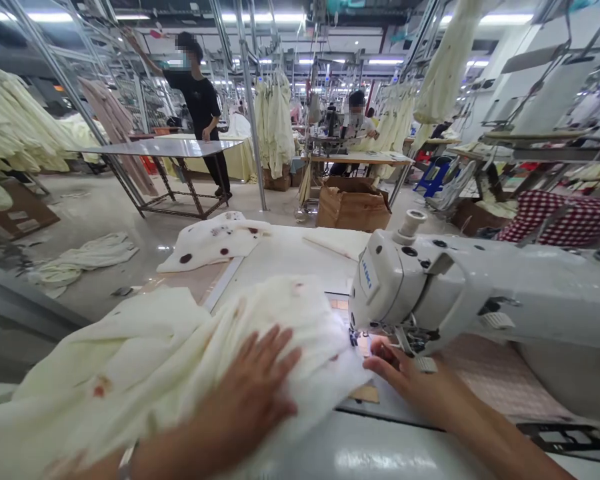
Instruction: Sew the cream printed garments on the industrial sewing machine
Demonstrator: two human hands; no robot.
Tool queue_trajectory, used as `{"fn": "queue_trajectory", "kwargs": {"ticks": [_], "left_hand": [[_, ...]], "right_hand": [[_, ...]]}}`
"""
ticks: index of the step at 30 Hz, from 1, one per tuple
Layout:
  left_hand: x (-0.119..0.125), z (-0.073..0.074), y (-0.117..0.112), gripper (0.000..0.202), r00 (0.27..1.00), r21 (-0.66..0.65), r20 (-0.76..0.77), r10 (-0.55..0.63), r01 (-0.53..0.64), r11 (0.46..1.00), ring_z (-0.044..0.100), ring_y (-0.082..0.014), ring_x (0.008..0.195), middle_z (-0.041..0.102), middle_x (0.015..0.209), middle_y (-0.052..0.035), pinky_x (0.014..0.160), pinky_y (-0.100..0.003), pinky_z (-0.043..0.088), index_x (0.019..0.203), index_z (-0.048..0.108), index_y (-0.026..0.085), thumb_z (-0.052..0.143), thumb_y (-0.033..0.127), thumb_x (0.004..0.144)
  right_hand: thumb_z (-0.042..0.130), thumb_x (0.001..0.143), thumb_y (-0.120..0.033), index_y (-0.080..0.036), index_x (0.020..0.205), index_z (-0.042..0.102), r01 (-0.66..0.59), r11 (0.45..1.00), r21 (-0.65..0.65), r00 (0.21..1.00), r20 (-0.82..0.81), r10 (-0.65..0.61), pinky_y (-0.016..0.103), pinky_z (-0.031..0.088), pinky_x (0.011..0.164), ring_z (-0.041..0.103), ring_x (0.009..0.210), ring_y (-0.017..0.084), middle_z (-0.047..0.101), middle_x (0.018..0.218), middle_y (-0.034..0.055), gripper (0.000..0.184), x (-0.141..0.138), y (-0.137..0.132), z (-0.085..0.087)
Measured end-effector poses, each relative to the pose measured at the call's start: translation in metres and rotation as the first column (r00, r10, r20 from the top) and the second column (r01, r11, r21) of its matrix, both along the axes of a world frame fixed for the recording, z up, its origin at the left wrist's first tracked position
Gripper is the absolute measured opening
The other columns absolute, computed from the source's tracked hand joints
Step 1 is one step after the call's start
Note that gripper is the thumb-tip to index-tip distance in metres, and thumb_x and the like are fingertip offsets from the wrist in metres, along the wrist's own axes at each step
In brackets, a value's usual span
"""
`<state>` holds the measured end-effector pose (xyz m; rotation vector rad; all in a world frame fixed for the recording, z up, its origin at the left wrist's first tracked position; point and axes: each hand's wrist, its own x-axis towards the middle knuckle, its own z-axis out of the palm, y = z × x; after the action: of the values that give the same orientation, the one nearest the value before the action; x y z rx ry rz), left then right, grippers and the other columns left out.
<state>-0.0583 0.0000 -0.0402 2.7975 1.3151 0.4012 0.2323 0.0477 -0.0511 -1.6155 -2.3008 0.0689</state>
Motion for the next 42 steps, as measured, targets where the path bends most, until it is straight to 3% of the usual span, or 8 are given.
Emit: {"fn": "queue_trajectory", "kwargs": {"ticks": [4,9,12,18,27,32,36,42], "left_hand": [[0.039,-0.024,-0.056,0.038,0.988,-0.071,0.094,-0.124,0.13,0.989,0.052,-0.0219,0.112,0.06,0.116,-0.0062,0.09,-0.038,0.042,0.131,0.041,0.03,0.038,0.036,0.093],[0.082,-0.006,-0.005,0.023,0.961,-0.058,0.198,-0.191,0.206,0.977,0.051,-0.0197,0.109,0.061,0.107,-0.0045,0.108,-0.043,0.027,0.106,0.054,0.02,0.043,0.033,0.092],[0.077,0.001,0.023,0.025,0.975,-0.053,0.149,-0.167,0.176,0.983,0.045,-0.024,0.116,0.053,0.12,-0.0096,0.107,-0.044,0.029,0.108,0.053,0.014,0.05,0.031,0.09],[0.065,0.005,0.021,0.032,0.978,-0.127,0.17,-0.122,0.144,0.981,0.045,-0.0241,0.114,0.049,0.126,-0.0087,0.103,-0.04,0.034,0.112,0.051,0.016,0.053,0.038,0.087],[0.066,0.004,0.02,0.034,0.981,-0.14,0.157,-0.114,0.136,0.981,0.038,-0.0218,0.123,0.045,0.132,-0.0054,0.107,-0.042,0.024,0.118,0.046,0.021,0.049,0.038,0.09],[0.067,0.006,0.021,0.031,0.984,-0.096,0.128,-0.12,0.133,0.987,0.044,-0.0218,0.115,0.05,0.127,-0.0041,0.101,-0.041,0.03,0.113,0.05,0.022,0.051,0.04,0.089],[0.066,0.002,0.024,0.03,0.983,-0.039,0.126,-0.137,0.143,0.989,0.043,-0.021,0.118,0.048,0.13,-0.0047,0.101,-0.042,0.028,0.115,0.048,0.022,0.048,0.039,0.09],[0.066,-0.002,0.026,0.034,0.982,0.002,0.128,-0.138,0.139,0.99,0.044,-0.0221,0.116,0.049,0.128,-0.0072,0.102,-0.041,0.029,0.113,0.05,0.019,0.044,0.044,0.091]], "right_hand": [[0.057,0.079,-0.047,-0.023,0.069,0.059,-0.027,0.998,-0.053,0.999,-0.029,0.025,0.031,0.047,0.058,0.061,0.063,0.02,0.065,0.069,0.0013,0.027,-0.012,-0.011,0.007],[0.044,0.085,-0.036,-0.023,0.068,0.058,-0.067,0.997,-0.027,0.993,-0.1,0.064,0.025,0.048,0.051,0.061,0.056,0.016,0.064,0.061,-0.0022,0.026,-0.007,-0.011,0.006],[0.041,0.086,-0.035,-0.021,0.075,0.063,-0.03,0.996,0.083,0.991,-0.124,0.04,0.031,0.052,0.058,0.064,0.066,0.021,0.068,0.072,0.0051,0.028,0.004,-0.011,0.009],[0.043,0.089,-0.034,-0.022,0.103,0.065,-0.179,0.956,0.231,0.97,-0.123,0.211,0.035,0.052,0.079,0.062,0.097,0.022,0.067,0.103,0.0074,0.029,0.002,-0.034,0.011],[0.039,0.088,-0.033,-0.02,0.077,0.063,-0.051,0.969,0.243,0.989,-0.119,0.082,0.031,0.055,0.056,0.066,0.061,0.02,0.068,0.067,0.0039,0.03,-0.001,-0.012,0.001],[0.042,0.087,-0.029,-0.021,0.094,0.067,-0.15,0.935,0.321,0.981,-0.066,0.18,0.038,0.055,0.073,0.065,0.087,0.024,0.07,0.092,0.0083,0.027,0.006,-0.025,0.011],[0.046,0.089,-0.027,-0.017,0.128,0.046,-0.325,0.904,0.278,0.946,0.086,0.314,0.032,0.05,0.09,0.052,0.116,0.019,0.054,0.128,0.0079,0.04,-0.004,-0.048,0.005],[0.047,0.089,-0.038,-0.013,0.14,0.027,-0.352,0.921,0.17,0.911,0.288,0.295,0.043,0.053,0.087,0.047,0.121,0.025,0.041,0.138,0.0135,0.061,-0.003,-0.047,-0.013]]}}
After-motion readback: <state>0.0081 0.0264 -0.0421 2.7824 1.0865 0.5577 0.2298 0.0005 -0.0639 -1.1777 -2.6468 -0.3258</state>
